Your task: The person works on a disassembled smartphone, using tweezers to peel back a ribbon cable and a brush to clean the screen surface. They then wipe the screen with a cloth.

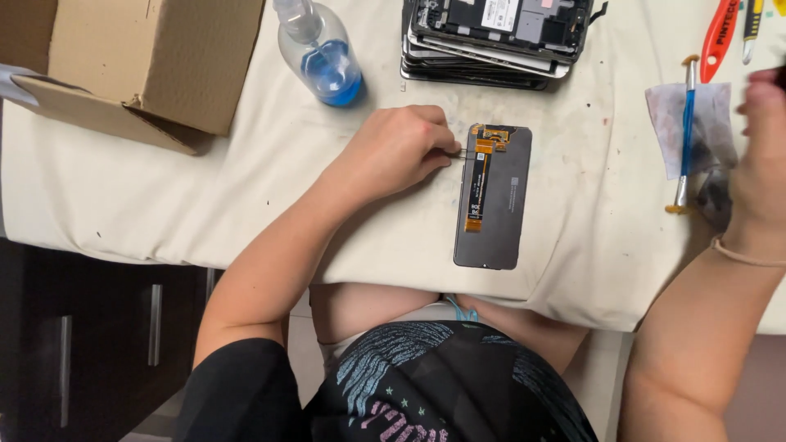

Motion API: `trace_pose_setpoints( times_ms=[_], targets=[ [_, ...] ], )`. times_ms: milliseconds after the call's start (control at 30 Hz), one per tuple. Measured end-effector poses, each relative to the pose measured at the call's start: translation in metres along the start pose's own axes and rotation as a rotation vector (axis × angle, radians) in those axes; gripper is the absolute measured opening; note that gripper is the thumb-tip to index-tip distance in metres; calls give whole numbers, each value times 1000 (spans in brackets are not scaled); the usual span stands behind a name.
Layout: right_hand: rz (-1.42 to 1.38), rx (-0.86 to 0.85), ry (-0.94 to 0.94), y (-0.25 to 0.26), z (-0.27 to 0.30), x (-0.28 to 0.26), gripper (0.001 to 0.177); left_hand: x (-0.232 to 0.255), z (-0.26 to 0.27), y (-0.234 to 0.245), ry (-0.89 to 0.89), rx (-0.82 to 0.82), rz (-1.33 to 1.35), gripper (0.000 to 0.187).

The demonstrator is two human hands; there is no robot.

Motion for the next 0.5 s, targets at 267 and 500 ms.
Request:
trace_pose_setpoints(
  times_ms=[267, 500],
  targets=[
    [-17, -439, 569, -91, 32, -159, 21, 16, 0, -13, -155, 93, -18, 10],
    [42, -548, 572, -98, 56, -152, 22, 21, 7, 6, -184, 101, -37, 12]
  ],
)
Point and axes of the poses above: each hand's wrist, its own z-axis away from the middle knuckle, its own y-axis out of the back of the hand, x = y × z, the point moved 7 cm from there along -z, towards the middle knuckle, and after that the axes turned 12 degrees about x, right-handed, at the moved point
